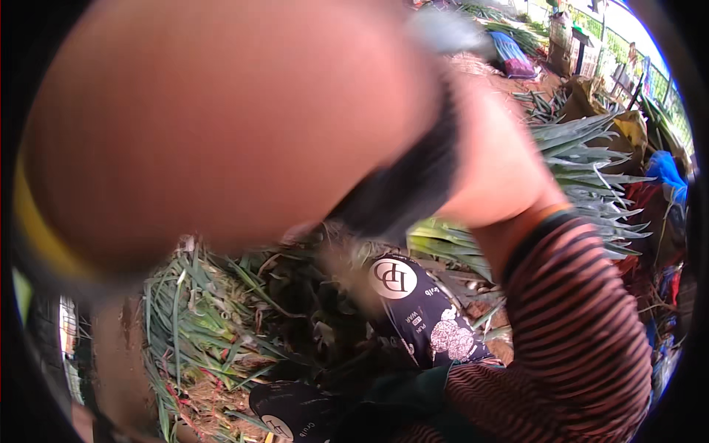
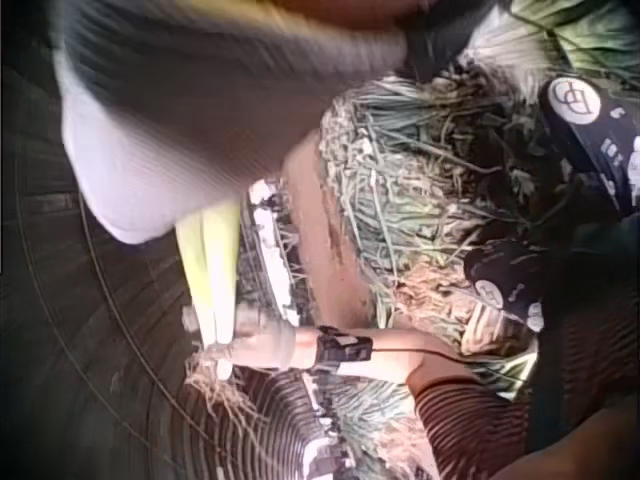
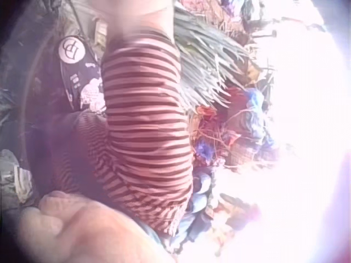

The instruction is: The person peels the outer layers from leeks by hand, one at a time, and places them onto a pile. They then gather a bunch of leeks, tie them together with a red plastic strap, and use a knife to trim the roots from the bundle.

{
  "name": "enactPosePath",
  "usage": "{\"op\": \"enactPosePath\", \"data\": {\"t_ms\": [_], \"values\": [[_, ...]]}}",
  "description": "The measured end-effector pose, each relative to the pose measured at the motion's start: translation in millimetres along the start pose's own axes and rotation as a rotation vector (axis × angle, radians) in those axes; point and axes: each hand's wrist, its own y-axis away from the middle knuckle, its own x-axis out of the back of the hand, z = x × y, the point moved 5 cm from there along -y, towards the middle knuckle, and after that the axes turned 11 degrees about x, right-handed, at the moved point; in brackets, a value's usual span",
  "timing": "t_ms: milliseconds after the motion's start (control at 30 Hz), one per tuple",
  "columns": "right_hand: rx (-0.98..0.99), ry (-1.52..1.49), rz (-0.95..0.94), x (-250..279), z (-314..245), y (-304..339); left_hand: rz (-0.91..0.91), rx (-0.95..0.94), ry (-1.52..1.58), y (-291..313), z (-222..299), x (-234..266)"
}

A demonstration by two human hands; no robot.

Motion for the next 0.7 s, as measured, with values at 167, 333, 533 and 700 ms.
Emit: {"op": "enactPosePath", "data": {"t_ms": [167, 333, 533, 700], "values": [[-0.321, 0.598, -0.944, 49.3, 41.2, -7.2, 0.067, -0.033, -0.179, -38.7, -219.4, -67.8], [-0.297, 0.884, -1.121, 129.3, 79.3, 110.6, -0.361, -0.128, -0.384, 19.9, -391.1, -244.7], [-0.437, 0.814, -1.315, 157.8, 84.4, 183.1, -0.378, -0.240, -0.494, 23.7, -485.1, -343.3], [-0.535, 0.806, -1.498, 166.7, 94.1, 228.5, -0.321, -0.191, -0.544, 53.6, -511.6, -348.7]]}}
